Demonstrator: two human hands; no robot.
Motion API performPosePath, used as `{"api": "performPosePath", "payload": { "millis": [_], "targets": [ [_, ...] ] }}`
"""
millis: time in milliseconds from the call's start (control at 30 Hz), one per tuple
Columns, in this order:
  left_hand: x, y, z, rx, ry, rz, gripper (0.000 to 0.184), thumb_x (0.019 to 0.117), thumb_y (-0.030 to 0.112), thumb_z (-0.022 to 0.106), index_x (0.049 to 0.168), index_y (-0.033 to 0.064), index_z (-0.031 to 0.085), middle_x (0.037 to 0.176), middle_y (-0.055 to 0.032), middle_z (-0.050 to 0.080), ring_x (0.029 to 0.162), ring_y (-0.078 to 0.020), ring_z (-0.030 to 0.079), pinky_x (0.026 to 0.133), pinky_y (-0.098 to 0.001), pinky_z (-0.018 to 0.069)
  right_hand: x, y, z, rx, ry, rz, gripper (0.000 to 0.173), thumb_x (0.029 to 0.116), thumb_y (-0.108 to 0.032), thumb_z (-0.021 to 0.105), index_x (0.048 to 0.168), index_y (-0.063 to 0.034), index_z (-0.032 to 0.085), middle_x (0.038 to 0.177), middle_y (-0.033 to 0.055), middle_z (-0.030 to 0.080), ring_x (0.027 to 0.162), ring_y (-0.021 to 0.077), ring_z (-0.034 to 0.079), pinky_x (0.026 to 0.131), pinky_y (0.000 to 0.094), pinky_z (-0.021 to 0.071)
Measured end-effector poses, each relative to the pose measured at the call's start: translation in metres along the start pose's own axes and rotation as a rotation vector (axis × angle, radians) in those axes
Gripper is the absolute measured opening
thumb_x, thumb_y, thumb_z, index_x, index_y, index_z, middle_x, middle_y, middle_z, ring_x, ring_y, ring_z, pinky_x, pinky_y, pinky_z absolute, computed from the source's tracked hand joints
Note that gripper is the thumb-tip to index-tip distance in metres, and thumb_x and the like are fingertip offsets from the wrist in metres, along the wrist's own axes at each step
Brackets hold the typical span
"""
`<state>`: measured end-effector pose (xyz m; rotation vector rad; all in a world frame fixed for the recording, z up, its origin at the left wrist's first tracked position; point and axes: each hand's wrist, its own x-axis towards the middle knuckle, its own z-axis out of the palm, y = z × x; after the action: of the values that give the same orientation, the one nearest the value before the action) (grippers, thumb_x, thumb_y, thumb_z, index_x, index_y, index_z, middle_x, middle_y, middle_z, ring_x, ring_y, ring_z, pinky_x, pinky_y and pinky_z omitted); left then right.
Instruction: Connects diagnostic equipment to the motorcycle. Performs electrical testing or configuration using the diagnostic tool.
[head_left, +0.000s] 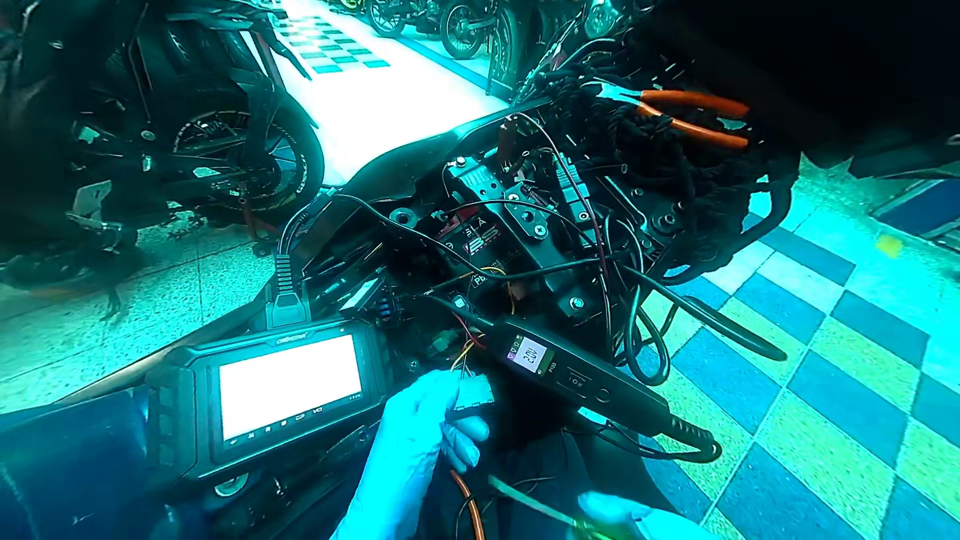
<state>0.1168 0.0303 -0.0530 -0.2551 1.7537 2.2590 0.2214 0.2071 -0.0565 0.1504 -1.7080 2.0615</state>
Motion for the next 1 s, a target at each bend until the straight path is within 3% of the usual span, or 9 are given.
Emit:
{"api": "performPosePath", "payload": {
  "millis": [100,333,467,533,633,733,833,933,1000],
  "targets": [
    [0.003,0.003,0.002,-0.106,-0.011,-0.116,0.041,0.1125,0.022,0.03,0.108,-0.0007,0.064,0.07,-0.0116,0.072,0.05,-0.0153,0.067,0.044,-0.0256,0.055,0.003,0.001,0.004,-0.124,0.004,-0.116,0.033,0.0976,-0.001,0.066,0.123,-0.022,0.066,0.117,-0.0022,0.074,0.101,0.0118,0.074,0.089,0.0269,0.062],
    [0.008,0.007,-0.002,-0.41,-0.001,-0.255,0.043,0.1142,0.026,0.022,0.11,0.0001,0.057,0.065,-0.0106,0.063,0.041,-0.0128,0.058,0.037,-0.0229,0.0494,0.002,0.007,0.011,-0.166,-0.048,-0.156,0.033,0.0981,-0.005,0.067,0.127,-0.0209,0.067,0.119,-0.003,0.074,0.101,0.0091,0.073,0.086,0.0243,0.0623],
    [0.013,0.003,-0.007,-0.477,-0.024,-0.271,0.044,0.1139,0.03,0.022,0.11,0.0026,0.056,0.059,-0.0074,0.056,0.038,-0.0113,0.052,0.036,-0.0232,0.0472,-0.001,0.01,0.008,-0.14,-0.061,-0.125,0.032,0.0997,-0.016,0.068,0.131,-0.0225,0.065,0.113,-0.0057,0.075,0.099,0.0078,0.073,0.086,0.0242,0.0618],
    [0.012,-0.001,-0.007,-0.456,-0.038,-0.219,0.043,0.1139,0.028,0.022,0.11,0.0025,0.056,0.059,-0.0072,0.057,0.039,-0.0116,0.054,0.038,-0.0235,0.0491,-0.002,0.011,0.01,-0.255,-0.036,-0.114,0.03,0.1045,-0.025,0.061,0.134,-0.0222,0.061,0.103,-0.0102,0.072,0.084,-0.0018,0.068,0.075,0.0163,0.0587],
    [0.008,-0.005,-0.003,-0.342,-0.031,-0.128,0.044,0.1134,0.024,0.025,0.109,-0.0004,0.061,0.062,-0.0083,0.062,0.044,-0.0121,0.058,0.042,-0.0236,0.052,0.003,0.01,0.02,-0.478,-0.128,0.094,0.034,0.1038,-0.014,0.056,0.134,0.0012,0.058,0.11,0.0081,0.072,0.07,0.0024,0.062,0.063,0.0227,0.0554],
    [0.004,-0.003,0.0,-0.194,-0.008,-0.111,0.044,0.1131,0.023,0.026,0.108,-0.0007,0.063,0.066,-0.0079,0.065,0.047,-0.0132,0.06,0.045,-0.0241,0.0531,0.018,0.017,0.039,-0.417,-0.203,0.473,0.047,0.1024,-0.011,0.055,0.148,-0.0017,0.051,0.108,0.0066,0.071,0.062,0.0073,0.059,0.056,0.0289,0.0534],
    [0.002,-0.006,-0.004,0.027,0.035,0.021,0.036,0.1115,0.019,0.034,0.113,0.0019,0.066,0.084,-0.0051,0.069,0.06,-0.0107,0.065,0.052,-0.0234,0.0565,0.028,0.024,0.054,-0.183,-0.15,0.482,0.051,0.1017,-0.004,0.056,0.152,0.0006,0.046,0.106,0.0048,0.071,0.06,0.0024,0.055,0.055,0.0209,0.0508],
    [0.0,-0.014,-0.01,0.383,0.153,0.353,0.035,0.1065,0.015,0.04,0.13,0.0029,0.064,0.12,-0.0056,0.068,0.105,-0.0063,0.066,0.088,-0.0212,0.0557,0.029,0.019,0.065,-0.094,-0.176,0.455,0.052,0.0988,0.0,0.058,0.149,0.0047,0.048,0.129,0.0096,0.068,0.066,-0.0017,0.058,0.061,0.0181,0.0532],
    [0.002,-0.018,-0.011,0.449,0.196,0.502,0.036,0.1051,0.011,0.04,0.131,-0.0002,0.063,0.125,-0.0088,0.068,0.114,-0.0083,0.065,0.098,-0.0233,0.0536,0.029,0.021,0.07,-0.13,-0.208,0.426,0.052,0.0971,-0.001,0.061,0.147,0.0061,0.05,0.128,0.0118,0.068,0.069,-0.0012,0.061,0.063,0.0195,0.0557]
  ]
}}
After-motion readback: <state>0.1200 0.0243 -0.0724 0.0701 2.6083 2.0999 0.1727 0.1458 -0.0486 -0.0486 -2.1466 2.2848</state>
